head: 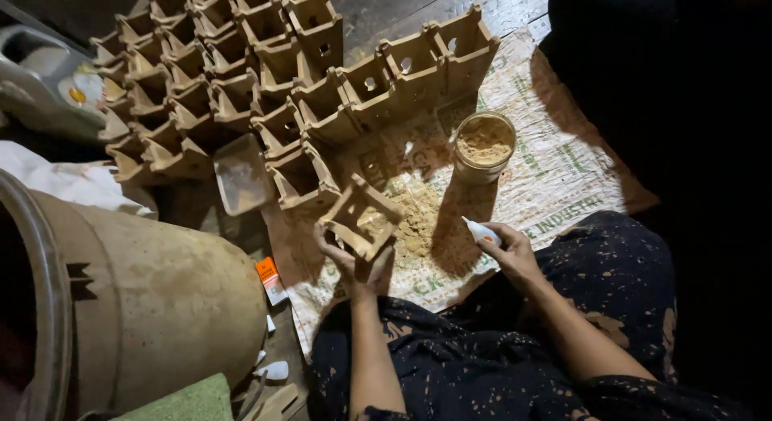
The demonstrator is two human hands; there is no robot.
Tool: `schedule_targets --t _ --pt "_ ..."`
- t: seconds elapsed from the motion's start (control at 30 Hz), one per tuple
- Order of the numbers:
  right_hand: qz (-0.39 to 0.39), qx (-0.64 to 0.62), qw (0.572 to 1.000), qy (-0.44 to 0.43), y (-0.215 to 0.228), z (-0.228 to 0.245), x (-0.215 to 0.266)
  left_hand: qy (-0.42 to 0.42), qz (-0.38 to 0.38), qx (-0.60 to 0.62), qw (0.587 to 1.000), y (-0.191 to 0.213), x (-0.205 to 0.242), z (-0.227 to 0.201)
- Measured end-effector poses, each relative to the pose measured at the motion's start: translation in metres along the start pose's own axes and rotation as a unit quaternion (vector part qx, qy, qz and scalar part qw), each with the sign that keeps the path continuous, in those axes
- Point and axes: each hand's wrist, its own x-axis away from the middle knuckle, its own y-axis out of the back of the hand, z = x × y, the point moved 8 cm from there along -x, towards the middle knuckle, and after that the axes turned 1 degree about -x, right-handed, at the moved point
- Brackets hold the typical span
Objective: The person is shaping and assembling clay blocks by applying a bonding agent with a small tool and joining the pieces together.
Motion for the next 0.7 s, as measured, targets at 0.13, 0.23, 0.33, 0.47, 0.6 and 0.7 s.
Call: schedule_targets --t 0.13,0.23,0.33,0.47,0.6,0.7 --pt "0.000 -0.009 1.000 0.017 -0.001 -0.012 -0.012 -0.119 -0.058 -0.032 0.991 -0.050 -0.002 -0.058" --pt "-0.001 0.003 1.000 0.023 0.003 -0.021 -0.015 -0.202 -0.194 -0.113 0.953 -0.074 -0.036 -0.062" --pt "-0.017 0.000 1.000 0.026 0.010 -0.029 -0.020 -0.233 -0.261 -0.058 0.935 -0.087 -0.055 -0.049" --pt "-0.008 -0.011 1.000 0.017 0.007 -0.042 -0.025 -0.176 -0.342 -0.108 0.917 -0.093 -0.072 -0.028" --pt "-0.001 -0.003 1.000 -0.017 -0.003 -0.015 -0.017 -0.152 -0.414 -0.123 0.889 -0.101 -0.088 0.003" --pt "0.011 -0.022 0.999 -0.048 -0.007 -0.019 -0.022 -0.159 -0.392 -0.120 0.898 -0.111 -0.094 -0.009"
